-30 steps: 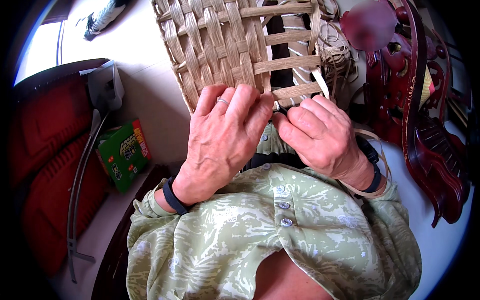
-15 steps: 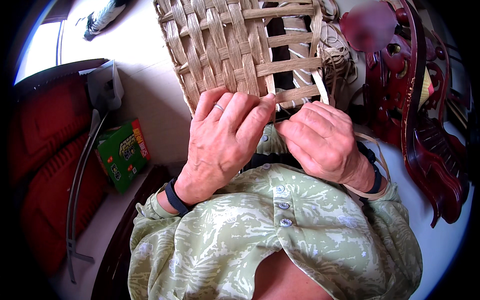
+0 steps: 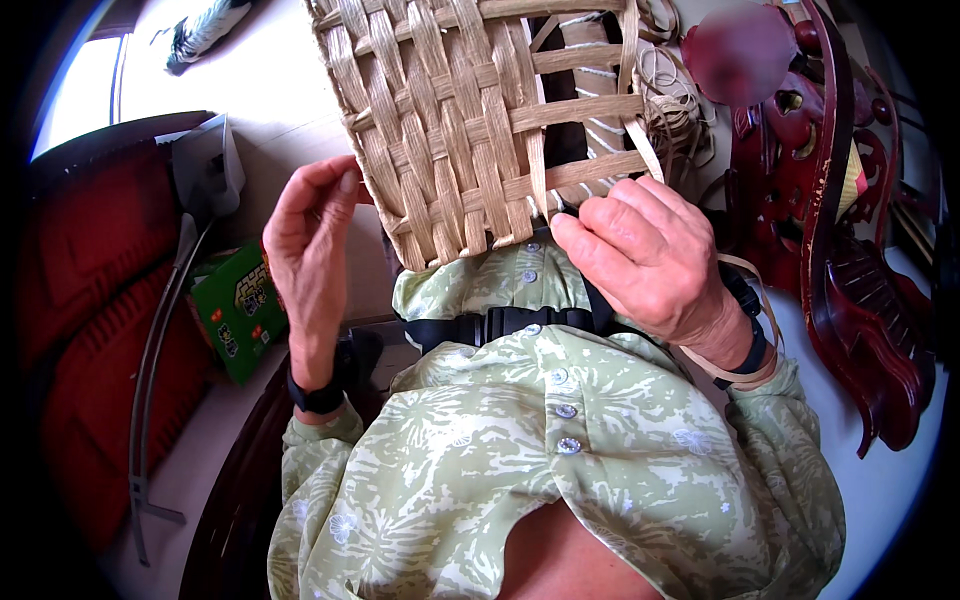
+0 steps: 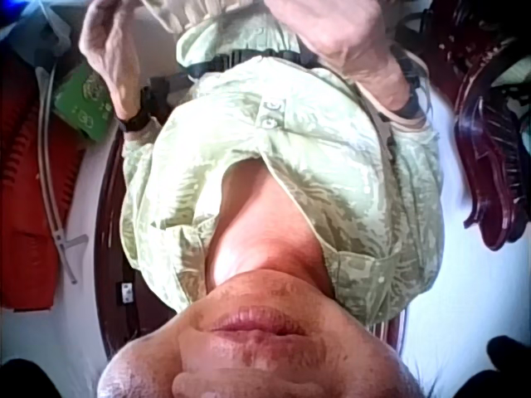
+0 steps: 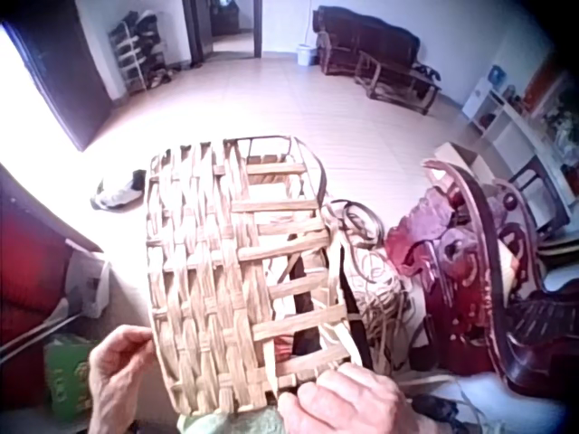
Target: The person weaves a basket by hand using flexible wooden strips, threading a long strip through the vertical slats and pulling it into place.
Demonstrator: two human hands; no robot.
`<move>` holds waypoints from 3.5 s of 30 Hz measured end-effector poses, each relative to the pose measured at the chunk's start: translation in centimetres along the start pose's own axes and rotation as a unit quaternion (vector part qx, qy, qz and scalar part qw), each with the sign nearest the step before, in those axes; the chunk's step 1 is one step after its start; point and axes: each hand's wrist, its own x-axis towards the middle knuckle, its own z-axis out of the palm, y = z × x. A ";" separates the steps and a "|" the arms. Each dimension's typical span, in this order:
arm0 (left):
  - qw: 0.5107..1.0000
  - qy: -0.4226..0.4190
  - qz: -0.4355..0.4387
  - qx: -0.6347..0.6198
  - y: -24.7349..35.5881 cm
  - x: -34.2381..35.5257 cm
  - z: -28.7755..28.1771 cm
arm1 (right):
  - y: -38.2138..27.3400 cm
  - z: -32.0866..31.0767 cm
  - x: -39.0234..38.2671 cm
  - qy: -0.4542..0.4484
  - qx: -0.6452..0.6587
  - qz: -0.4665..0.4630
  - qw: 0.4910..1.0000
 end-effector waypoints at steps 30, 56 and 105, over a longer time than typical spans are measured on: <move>0.811 -0.051 0.453 0.367 2.6 -0.2 9.7 | -1.2 -2.4 -0.2 -0.011 0.311 0.298 0.902; 0.745 -0.211 0.471 0.423 3.9 1.0 8.4 | 2.6 -0.6 -0.5 0.090 -0.024 0.013 0.996; 0.787 -0.129 0.300 0.524 4.5 -2.2 10.0 | -2.1 5.2 -3.4 0.122 0.836 0.475 0.246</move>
